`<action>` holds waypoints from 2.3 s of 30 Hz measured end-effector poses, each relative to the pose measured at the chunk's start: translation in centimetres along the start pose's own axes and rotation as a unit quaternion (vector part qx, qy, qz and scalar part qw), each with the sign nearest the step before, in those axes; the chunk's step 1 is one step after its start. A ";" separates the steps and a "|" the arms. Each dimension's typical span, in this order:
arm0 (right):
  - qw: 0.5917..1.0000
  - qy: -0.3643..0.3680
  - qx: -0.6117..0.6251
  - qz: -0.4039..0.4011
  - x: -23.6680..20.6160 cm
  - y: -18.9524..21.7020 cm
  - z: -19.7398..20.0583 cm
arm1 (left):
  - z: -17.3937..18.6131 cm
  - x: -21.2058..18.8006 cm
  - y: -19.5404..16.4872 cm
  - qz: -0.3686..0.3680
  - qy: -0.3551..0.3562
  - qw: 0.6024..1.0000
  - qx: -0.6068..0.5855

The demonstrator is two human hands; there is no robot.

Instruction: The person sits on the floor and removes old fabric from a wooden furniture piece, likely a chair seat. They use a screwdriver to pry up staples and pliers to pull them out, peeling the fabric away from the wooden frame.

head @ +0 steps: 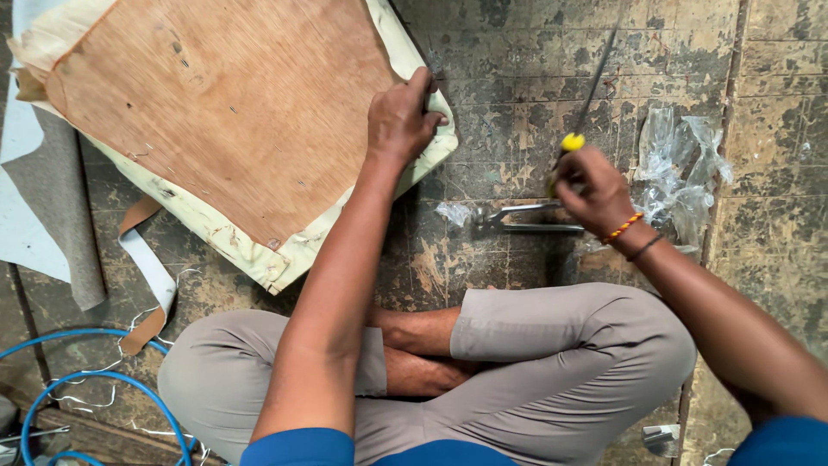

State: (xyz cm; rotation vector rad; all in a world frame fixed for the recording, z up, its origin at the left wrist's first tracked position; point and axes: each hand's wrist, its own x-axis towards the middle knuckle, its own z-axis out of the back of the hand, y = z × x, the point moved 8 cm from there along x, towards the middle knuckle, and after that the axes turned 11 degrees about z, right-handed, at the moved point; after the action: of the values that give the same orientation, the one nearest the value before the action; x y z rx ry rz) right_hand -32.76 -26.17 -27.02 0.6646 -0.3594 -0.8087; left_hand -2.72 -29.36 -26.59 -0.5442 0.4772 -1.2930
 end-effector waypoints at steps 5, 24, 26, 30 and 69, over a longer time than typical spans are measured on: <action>0.996 -0.084 -0.007 -0.016 0.4 2.7 5.7 | -1.4 -0.9 0.2 -0.044 0.076 0.996 0.010; 0.983 -0.081 -0.103 -0.128 -3.2 20.7 -3.9 | -1.3 -0.3 1.5 -0.128 0.052 0.984 0.110; 0.982 -0.076 -0.116 -0.129 -2.6 20.5 -5.1 | -0.9 -0.3 1.7 -0.123 0.050 0.987 0.095; 0.983 -0.090 -0.092 -0.133 -2.1 20.0 -6.5 | -0.5 -0.3 2.3 -0.115 0.048 0.989 0.085; 0.977 -0.107 -0.067 -0.174 -4.1 17.1 -15.0 | 1.4 2.1 4.3 -0.080 0.099 0.990 -0.065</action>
State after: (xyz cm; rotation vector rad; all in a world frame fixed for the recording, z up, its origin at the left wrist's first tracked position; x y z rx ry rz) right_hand -18.10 -8.27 -26.96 0.5215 -0.3839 -1.2347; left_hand 1.80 -30.45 -28.22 -0.5742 0.6971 -1.4856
